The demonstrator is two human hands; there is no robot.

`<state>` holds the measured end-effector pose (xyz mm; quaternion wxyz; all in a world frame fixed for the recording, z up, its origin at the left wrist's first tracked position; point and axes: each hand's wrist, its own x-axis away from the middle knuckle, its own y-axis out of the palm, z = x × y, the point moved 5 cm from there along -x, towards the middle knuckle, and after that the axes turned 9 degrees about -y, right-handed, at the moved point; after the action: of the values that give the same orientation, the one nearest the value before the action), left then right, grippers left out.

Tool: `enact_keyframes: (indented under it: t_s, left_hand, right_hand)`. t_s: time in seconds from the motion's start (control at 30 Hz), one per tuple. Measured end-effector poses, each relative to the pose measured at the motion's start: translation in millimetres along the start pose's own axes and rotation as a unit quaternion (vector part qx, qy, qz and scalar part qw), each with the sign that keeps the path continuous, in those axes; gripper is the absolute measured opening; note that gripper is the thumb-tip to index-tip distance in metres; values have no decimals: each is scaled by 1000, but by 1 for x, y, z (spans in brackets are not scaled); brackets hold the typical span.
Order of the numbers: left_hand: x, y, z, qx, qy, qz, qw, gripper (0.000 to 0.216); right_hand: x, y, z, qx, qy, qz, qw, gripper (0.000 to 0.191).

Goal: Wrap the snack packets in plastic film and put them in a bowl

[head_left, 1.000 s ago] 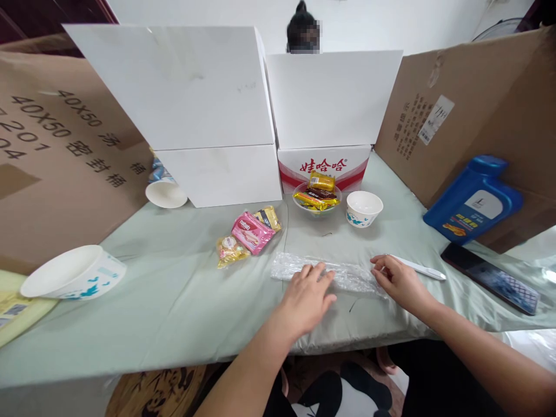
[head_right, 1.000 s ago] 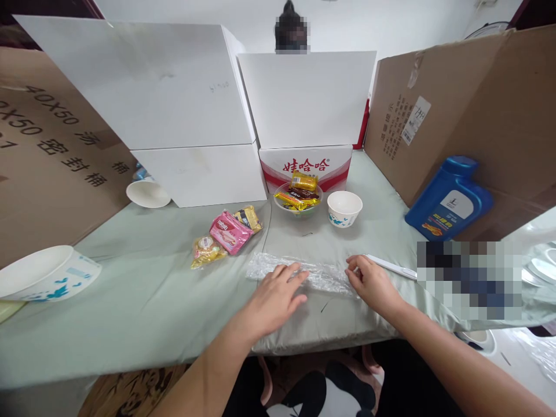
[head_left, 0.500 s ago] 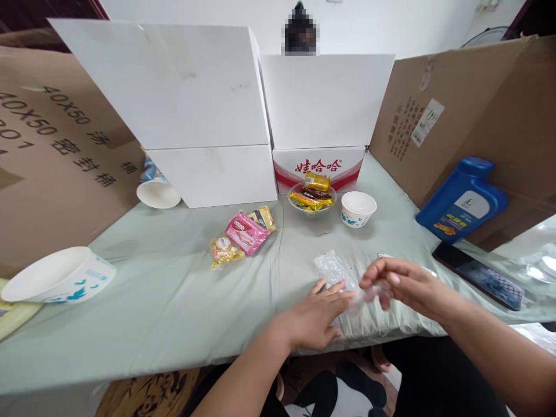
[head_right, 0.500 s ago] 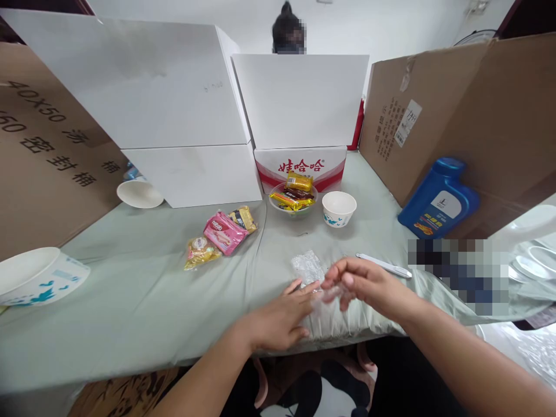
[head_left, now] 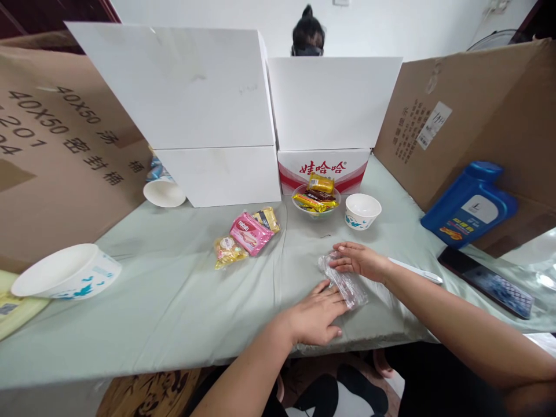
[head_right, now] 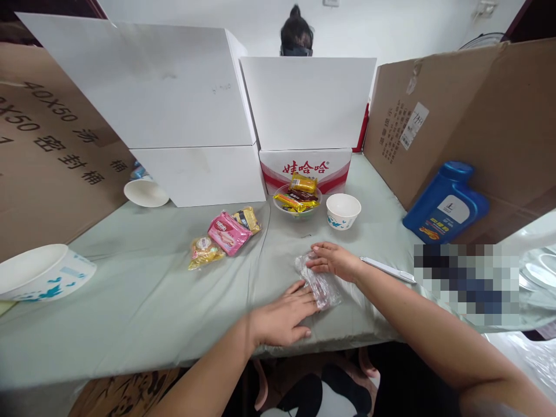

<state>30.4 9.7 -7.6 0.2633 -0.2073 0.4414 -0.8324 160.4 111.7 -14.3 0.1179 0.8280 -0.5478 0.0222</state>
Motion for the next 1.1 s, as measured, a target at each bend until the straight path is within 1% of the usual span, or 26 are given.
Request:
enact_keyframes:
  t_s: [0.03,0.07,0.13,0.23,0.33,0.37,0.4,0.43,0.5,0.57,0.6,0.63,0.7,0.77,0.83,0.87,0.9,0.93,0.97,1.03,1.1]
  left_hand:
    - [0,0,0,-3,1,-1,1000,62]
    - [0,0,0,-6,1,-3,1000,62]
    - [0,1,0,-13,-2,-6,1000,62]
    - [0,1,1,-17,-13,-2,1000,59]
    - [4,-6,3,-5,-21,12,1000,55]
    - [7,-10,4,8,-21,18,1000,53]
    - [10,-16,4,25,-23,30,999,51]
    - [14,-23,4,44,-30,51,997,47]
    - [21,-39,-1,75,-56,130,987,38]
    - [28,-53,-7,77,-75,222,969,32]
    - [29,-57,-10,65,-72,252,963,32]
    - [28,-57,-13,47,-64,266,961,33]
    - [22,-52,-19,2,-57,260,964,35]
    - [14,-43,-29,-40,-80,242,966,34]
    - [10,-36,-37,-59,-106,233,965,30]
    - [9,-35,-39,-61,-112,232,964,29]
    - [8,-34,-41,-60,-114,232,964,28]
    - [9,-33,-41,-58,-116,233,964,29]
    - [9,-33,-41,-58,-120,235,963,30]
    - [11,-34,-39,-63,-130,237,961,32]
    - [11,-34,-38,-70,-141,236,959,32]
  right_hand:
    - [0,-2,-1,38,-48,2,998,27]
    - [1,-2,-3,99,-106,-1,989,27]
    - [5,1,-3,237,-206,-16,949,23]
    - [12,14,4,397,-300,-57,865,18]
    - [20,27,9,518,-378,-86,763,23]
    - [21,30,10,550,-394,-89,731,24]
    - [22,32,11,571,-401,-88,711,25]
    - [23,33,11,584,-405,-88,698,24]
    - [24,35,12,600,-405,-89,684,24]
    - [24,36,12,607,-400,-89,680,23]
    - [24,36,12,607,-398,-89,682,22]
    - [23,37,10,604,-397,-88,686,22]
    - [22,35,3,587,-387,-85,706,21]
    - [24,31,-6,555,-361,-84,745,23]
    - [31,26,-17,524,-335,-69,780,24]
    - [38,25,-21,513,-331,-59,790,25]
    - [47,25,-23,507,-334,-54,792,25]
    - [57,28,-23,509,-342,-61,787,24]
    - [69,33,-19,518,-351,-84,775,24]
    - [92,45,-4,552,-365,-148,735,28]
    - [111,53,13,597,-368,-180,690,37]
